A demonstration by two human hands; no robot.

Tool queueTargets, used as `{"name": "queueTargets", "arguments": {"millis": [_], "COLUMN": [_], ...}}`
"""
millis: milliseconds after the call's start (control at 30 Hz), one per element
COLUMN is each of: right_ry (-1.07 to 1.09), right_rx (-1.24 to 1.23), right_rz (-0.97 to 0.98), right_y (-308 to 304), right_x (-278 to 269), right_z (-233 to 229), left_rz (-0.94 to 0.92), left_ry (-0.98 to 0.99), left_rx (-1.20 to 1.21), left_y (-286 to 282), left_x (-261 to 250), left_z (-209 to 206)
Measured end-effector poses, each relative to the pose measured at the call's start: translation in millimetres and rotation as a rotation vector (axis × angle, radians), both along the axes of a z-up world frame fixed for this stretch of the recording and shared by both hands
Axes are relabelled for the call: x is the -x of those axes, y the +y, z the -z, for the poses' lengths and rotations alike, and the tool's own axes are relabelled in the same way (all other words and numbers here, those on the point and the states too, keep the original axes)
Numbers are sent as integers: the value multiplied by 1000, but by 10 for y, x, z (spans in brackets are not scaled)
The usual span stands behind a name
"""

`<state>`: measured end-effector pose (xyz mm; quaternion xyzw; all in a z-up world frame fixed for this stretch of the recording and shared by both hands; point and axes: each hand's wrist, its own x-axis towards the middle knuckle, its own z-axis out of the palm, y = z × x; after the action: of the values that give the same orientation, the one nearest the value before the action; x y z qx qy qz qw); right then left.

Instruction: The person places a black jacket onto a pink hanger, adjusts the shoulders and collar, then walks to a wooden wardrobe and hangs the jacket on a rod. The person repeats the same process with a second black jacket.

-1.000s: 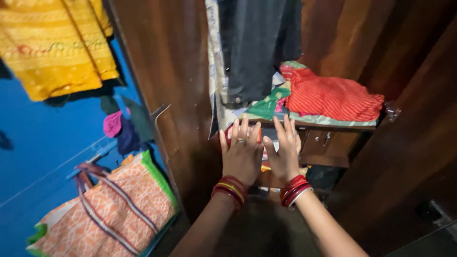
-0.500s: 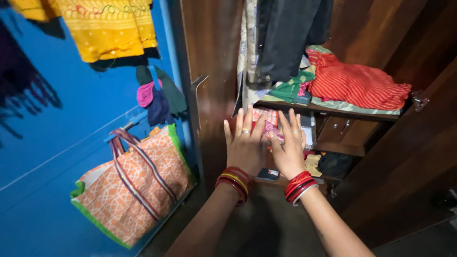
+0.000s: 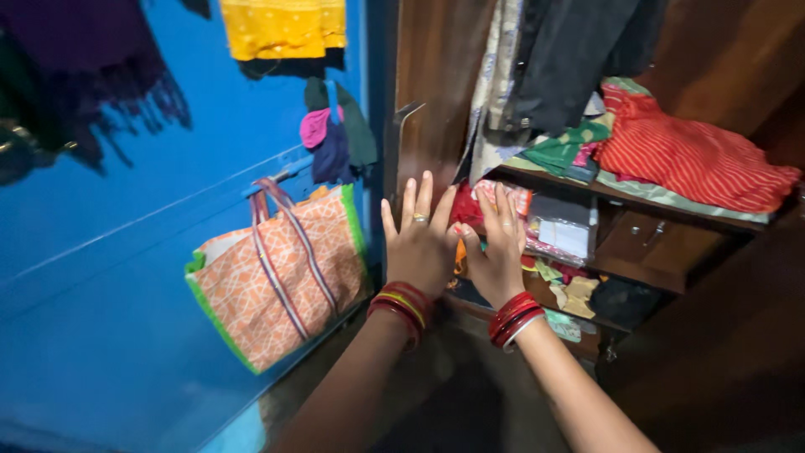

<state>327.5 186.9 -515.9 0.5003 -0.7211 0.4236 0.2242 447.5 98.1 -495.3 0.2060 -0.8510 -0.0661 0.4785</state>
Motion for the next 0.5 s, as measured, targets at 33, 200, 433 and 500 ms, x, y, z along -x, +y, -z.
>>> {"name": "queueTargets", "arguments": {"millis": [33,200,433,500], "right_ry": [-6,-27,-20,-28], "right_rx": [-2,-38,-58,-60], "right_rz": [-12,-69,-172,-211], "right_y": [-33,-177,-319,-352], "right_x": [-42,-291,-588,-685], "right_z": [4,78,196,235], "left_rz": [-11,-83,-181,-243], "left_ry": [-6,-24,-73,-94], "left_rx": [7,-18,-108,-115], "left_y": [-18,-57,32,63], "left_x": [-64,-372,-808,-922], "left_z": [11,43,50,46]}}
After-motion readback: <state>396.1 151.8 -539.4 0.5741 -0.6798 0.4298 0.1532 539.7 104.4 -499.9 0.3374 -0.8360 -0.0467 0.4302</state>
